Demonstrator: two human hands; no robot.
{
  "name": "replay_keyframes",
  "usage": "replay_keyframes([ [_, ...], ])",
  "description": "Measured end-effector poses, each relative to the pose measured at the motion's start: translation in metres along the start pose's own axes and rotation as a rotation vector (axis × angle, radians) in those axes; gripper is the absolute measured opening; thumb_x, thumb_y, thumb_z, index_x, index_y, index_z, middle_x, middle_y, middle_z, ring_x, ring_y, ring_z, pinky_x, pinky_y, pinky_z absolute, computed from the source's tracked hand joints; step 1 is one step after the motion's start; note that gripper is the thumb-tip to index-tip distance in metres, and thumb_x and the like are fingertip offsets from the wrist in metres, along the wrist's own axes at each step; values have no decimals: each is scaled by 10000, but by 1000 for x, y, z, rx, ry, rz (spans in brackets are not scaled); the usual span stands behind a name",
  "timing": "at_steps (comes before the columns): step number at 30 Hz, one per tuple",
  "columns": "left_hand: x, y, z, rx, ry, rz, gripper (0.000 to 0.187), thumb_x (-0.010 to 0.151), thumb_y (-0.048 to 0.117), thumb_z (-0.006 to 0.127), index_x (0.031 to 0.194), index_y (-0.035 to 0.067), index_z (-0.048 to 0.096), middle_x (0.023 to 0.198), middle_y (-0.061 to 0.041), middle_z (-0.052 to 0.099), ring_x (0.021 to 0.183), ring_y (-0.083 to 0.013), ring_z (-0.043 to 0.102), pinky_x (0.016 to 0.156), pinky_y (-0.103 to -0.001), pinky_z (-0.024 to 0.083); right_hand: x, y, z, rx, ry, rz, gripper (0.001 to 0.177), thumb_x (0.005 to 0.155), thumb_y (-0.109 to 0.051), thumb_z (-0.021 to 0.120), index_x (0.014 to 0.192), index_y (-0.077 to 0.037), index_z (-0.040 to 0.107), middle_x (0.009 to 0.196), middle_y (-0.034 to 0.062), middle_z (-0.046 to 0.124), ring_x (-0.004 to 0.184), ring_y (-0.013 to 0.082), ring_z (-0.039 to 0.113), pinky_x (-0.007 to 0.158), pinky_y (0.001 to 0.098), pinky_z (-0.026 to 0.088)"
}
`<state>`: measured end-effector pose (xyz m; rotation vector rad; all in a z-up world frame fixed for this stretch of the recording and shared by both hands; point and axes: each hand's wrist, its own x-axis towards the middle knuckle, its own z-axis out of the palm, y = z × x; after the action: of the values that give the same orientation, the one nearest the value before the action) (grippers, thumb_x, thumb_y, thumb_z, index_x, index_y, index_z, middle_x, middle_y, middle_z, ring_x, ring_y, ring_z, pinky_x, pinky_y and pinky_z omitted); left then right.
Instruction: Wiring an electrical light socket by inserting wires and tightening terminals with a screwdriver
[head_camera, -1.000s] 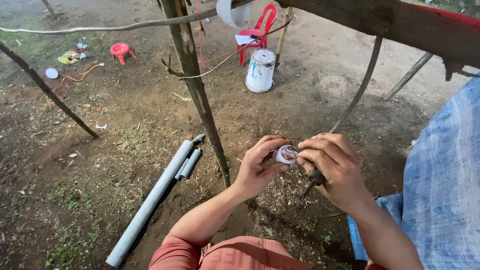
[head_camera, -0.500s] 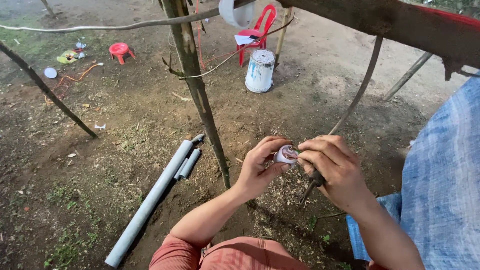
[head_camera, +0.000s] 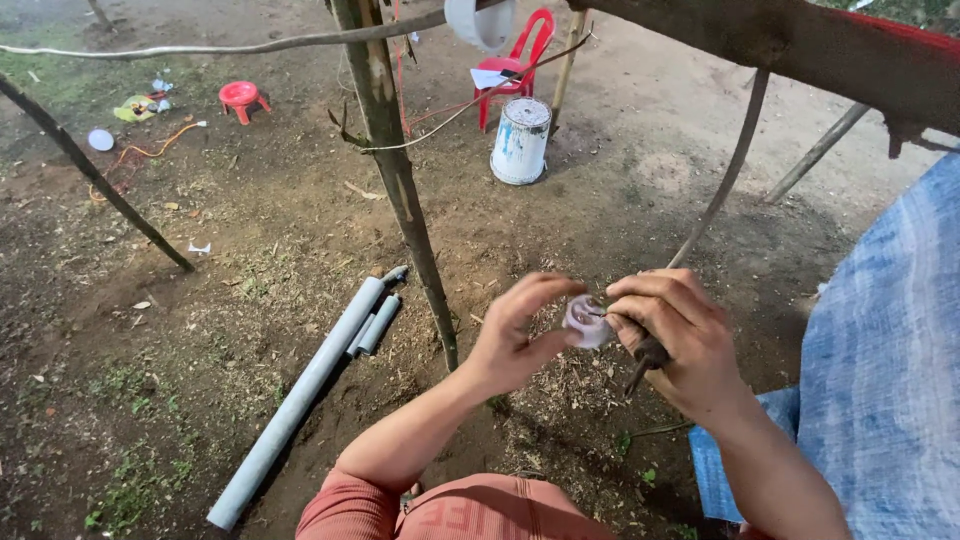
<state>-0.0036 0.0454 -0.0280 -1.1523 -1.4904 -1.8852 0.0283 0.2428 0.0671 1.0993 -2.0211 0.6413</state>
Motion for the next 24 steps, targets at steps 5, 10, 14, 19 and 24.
replay_keyframes([
  [5, 25, 29, -4, 581, 132, 308, 233, 934, 260, 744, 1108, 107, 727, 1121, -115, 683, 1129, -337, 661, 1109, -576, 430, 1, 0, -5, 28, -44, 50, 81, 873, -25, 780, 942, -45, 743, 1010, 84, 752, 949, 318, 712, 853, 424, 599],
  [10, 39, 43, -6, 818, 94, 465, 54, 945, 209, 714, 931, 172, 751, 1125, -45, 691, 1155, -280, 641, 1185, -623, 282, 12, -7, -9, 36, -65, 37, 105, 873, -9, 769, 962, -37, 721, 1004, 95, 738, 957, 340, 706, 842, 451, 594],
  [14, 40, 48, -9, 887, 67, 520, 105, 989, 183, 653, 927, 187, 738, 1132, -34, 703, 1126, -268, 667, 1178, -660, 265, 11, -4, -9, 33, -78, 28, 97, 880, 9, 748, 954, -44, 713, 1005, 75, 742, 952, 318, 702, 845, 425, 590],
  [19, 41, 41, -11, 1011, 35, 628, 53, 913, 171, 741, 892, 218, 755, 1128, -4, 720, 1104, -245, 651, 1138, -755, 283, 11, -2, -6, 64, -64, 31, 45, 913, -37, 736, 950, -59, 724, 993, 76, 747, 939, 328, 702, 832, 438, 581],
  [24, 44, 34, -13, 1062, 5, 708, 60, 917, 170, 741, 897, 226, 741, 1127, 30, 718, 1082, -205, 641, 1148, -756, 291, 17, -5, -7, 34, -60, -1, 48, 914, -57, 738, 958, -76, 735, 1011, 71, 756, 941, 325, 708, 846, 428, 579],
])
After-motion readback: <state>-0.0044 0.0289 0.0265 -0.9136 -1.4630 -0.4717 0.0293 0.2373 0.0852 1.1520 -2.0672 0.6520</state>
